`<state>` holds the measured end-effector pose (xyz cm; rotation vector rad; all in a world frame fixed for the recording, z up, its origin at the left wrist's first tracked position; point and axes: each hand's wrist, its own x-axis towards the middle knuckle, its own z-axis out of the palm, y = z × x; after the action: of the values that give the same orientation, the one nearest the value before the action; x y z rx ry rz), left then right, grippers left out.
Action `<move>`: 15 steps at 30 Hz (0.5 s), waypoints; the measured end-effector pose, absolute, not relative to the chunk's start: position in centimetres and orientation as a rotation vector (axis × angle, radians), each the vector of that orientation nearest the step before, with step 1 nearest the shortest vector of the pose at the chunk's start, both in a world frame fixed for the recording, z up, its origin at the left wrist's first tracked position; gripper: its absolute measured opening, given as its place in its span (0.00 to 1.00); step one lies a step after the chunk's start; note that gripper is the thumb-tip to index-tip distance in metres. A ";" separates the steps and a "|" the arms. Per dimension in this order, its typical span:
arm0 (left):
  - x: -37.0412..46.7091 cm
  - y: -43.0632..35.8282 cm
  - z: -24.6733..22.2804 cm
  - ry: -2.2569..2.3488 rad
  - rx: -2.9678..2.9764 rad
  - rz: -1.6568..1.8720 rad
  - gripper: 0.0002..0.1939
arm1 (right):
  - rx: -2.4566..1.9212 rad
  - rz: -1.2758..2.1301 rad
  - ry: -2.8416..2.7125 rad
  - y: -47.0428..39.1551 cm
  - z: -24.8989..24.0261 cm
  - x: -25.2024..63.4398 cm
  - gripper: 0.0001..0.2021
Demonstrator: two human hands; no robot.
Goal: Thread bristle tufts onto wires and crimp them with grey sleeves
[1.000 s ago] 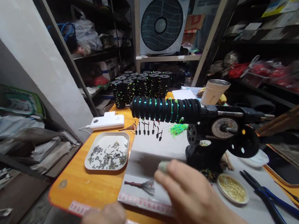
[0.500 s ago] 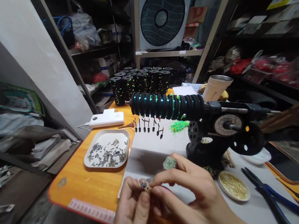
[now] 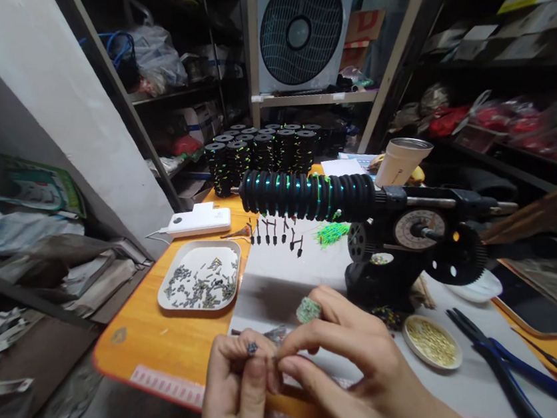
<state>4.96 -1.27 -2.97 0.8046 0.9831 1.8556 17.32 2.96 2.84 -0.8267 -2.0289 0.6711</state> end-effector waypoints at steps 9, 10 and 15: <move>3.5 -1.0 -3.5 0.943 1.023 1.958 0.09 | -0.804 0.474 -2.263 3.2 2.8 17.3 0.11; 3.5 -1.1 -3.5 0.943 1.020 1.946 0.09 | -0.803 0.461 -2.273 3.1 2.9 17.3 0.11; 3.3 -1.0 -3.8 0.920 1.007 1.907 0.10 | -0.780 0.403 -2.275 2.9 2.9 17.2 0.04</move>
<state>3.33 -1.01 -3.78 1.0069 0.9204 1.9070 17.24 2.93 2.88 -0.7799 -2.2745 0.4029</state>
